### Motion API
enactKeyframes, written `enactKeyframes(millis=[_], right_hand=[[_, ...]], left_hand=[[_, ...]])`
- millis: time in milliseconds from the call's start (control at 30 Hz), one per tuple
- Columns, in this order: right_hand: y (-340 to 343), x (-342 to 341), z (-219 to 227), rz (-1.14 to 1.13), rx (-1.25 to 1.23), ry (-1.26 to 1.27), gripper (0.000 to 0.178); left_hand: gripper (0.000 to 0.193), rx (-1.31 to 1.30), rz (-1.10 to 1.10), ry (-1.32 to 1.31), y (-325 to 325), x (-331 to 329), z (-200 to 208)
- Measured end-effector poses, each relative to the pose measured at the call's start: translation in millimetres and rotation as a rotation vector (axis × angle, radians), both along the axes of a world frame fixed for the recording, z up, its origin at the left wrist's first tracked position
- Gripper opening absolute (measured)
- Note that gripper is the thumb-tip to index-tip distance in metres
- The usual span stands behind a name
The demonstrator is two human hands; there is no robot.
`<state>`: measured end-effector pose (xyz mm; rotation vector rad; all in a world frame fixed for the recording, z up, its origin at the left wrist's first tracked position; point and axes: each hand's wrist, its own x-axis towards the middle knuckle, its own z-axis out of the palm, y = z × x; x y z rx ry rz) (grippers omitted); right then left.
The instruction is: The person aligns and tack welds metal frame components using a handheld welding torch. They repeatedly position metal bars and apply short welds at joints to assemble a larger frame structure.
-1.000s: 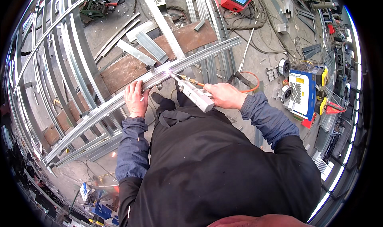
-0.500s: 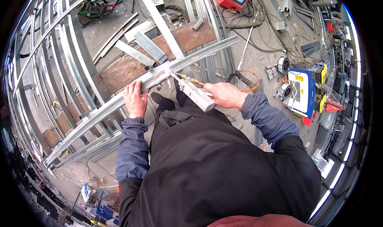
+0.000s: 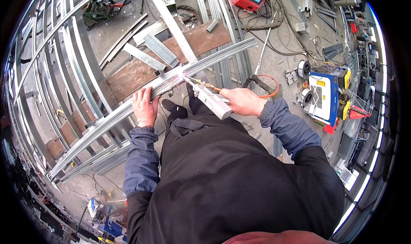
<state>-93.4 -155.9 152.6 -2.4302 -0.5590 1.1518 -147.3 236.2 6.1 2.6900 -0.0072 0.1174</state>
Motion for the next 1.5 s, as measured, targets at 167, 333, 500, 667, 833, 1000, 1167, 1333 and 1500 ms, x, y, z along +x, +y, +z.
enactKeyframes(millis=[167,333,500,667,833,1000,1167,1333,1500], right_hand=[[0,0,4,-0.01,0.0,0.003,0.038],[1,-1,3,-0.007,-0.012,0.001,0.036],[1,-1,6,-0.003,-0.035,-0.004,0.034],[4,-2,10,-0.006,-0.029,-0.007,0.034],[6,-6,10,-0.014,-0.02,-0.017,0.035],[5,-9,19,-0.066,0.019,0.02,0.041],[-4,-3,49,-0.097,0.041,0.093,0.044],[-7,33,68,-0.055,0.087,0.225,0.045],[10,114,73,-0.201,0.153,0.689,0.042]], left_hand=[[0.053,0.0,-0.002,-0.005,0,1,3],[0.053,-0.018,-0.007,0.004,1,2,4],[0.053,-0.017,-0.011,0.006,1,2,6],[0.054,-0.018,-0.02,0.005,2,2,6],[0.053,-0.017,-0.024,-0.001,3,1,5],[0.052,0.004,-0.038,0.012,3,1,6],[0.054,0.008,-0.028,0.023,4,-1,1],[0.052,-0.007,0.0,0.026,-1,3,6],[0.056,-0.036,0.059,0.078,-6,6,15]])
